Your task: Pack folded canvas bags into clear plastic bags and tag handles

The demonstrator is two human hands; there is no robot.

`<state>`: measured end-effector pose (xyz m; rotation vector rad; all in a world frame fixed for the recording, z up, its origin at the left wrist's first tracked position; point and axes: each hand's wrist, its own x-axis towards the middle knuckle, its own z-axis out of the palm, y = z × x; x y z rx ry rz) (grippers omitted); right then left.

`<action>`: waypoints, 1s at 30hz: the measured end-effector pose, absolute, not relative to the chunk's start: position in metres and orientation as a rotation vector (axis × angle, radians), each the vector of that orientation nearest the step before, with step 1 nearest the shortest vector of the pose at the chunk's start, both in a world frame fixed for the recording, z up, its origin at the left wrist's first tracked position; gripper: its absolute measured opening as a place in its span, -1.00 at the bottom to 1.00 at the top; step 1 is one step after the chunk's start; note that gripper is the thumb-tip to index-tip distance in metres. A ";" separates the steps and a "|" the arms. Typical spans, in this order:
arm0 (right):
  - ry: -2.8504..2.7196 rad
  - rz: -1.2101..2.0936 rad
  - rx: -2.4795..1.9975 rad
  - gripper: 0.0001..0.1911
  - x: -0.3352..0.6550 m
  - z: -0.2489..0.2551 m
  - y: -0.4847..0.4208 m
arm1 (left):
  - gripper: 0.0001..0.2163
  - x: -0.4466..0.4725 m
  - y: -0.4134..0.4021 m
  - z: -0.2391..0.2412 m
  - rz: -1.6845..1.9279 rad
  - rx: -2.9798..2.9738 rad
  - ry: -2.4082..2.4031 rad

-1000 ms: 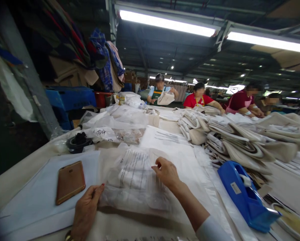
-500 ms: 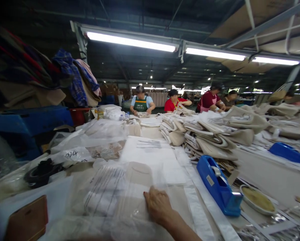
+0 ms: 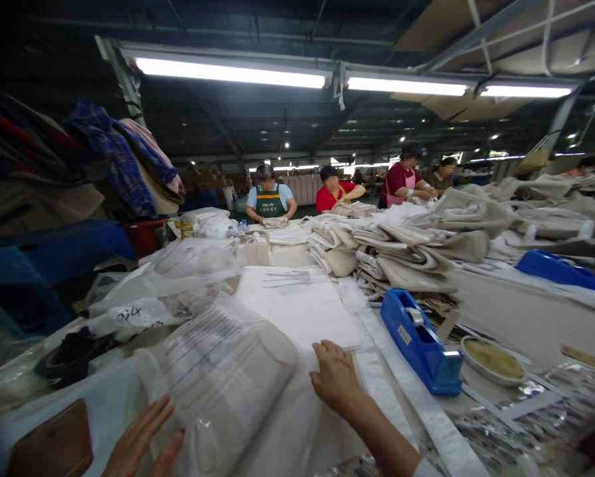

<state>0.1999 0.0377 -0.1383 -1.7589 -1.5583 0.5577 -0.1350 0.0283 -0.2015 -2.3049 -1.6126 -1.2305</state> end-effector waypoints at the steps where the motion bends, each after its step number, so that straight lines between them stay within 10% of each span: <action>1: -1.517 0.639 -1.752 -0.64 0.211 -0.141 0.039 | -0.68 -0.123 0.031 -0.194 -1.165 -2.372 -1.461; 9: -1.347 0.947 -1.464 -0.61 0.232 -0.172 0.011 | -0.63 -0.002 0.083 -0.126 -0.336 -2.732 -1.298; 13: -1.293 0.800 -1.440 -0.88 0.222 -0.183 0.018 | -0.58 0.022 0.106 -0.125 -0.216 -2.782 -1.226; 21: -1.189 0.544 -1.558 -0.65 0.244 -0.200 -0.030 | -0.57 0.023 0.109 -0.140 -0.106 -2.808 -1.184; 25: -1.391 0.354 -1.643 -0.91 0.243 -0.190 -0.046 | -0.57 0.025 0.107 -0.138 -0.098 -2.798 -1.195; 30: -1.670 0.368 -1.583 -0.59 0.220 -0.187 -0.020 | -0.55 0.031 0.103 -0.139 -0.088 -2.778 -1.208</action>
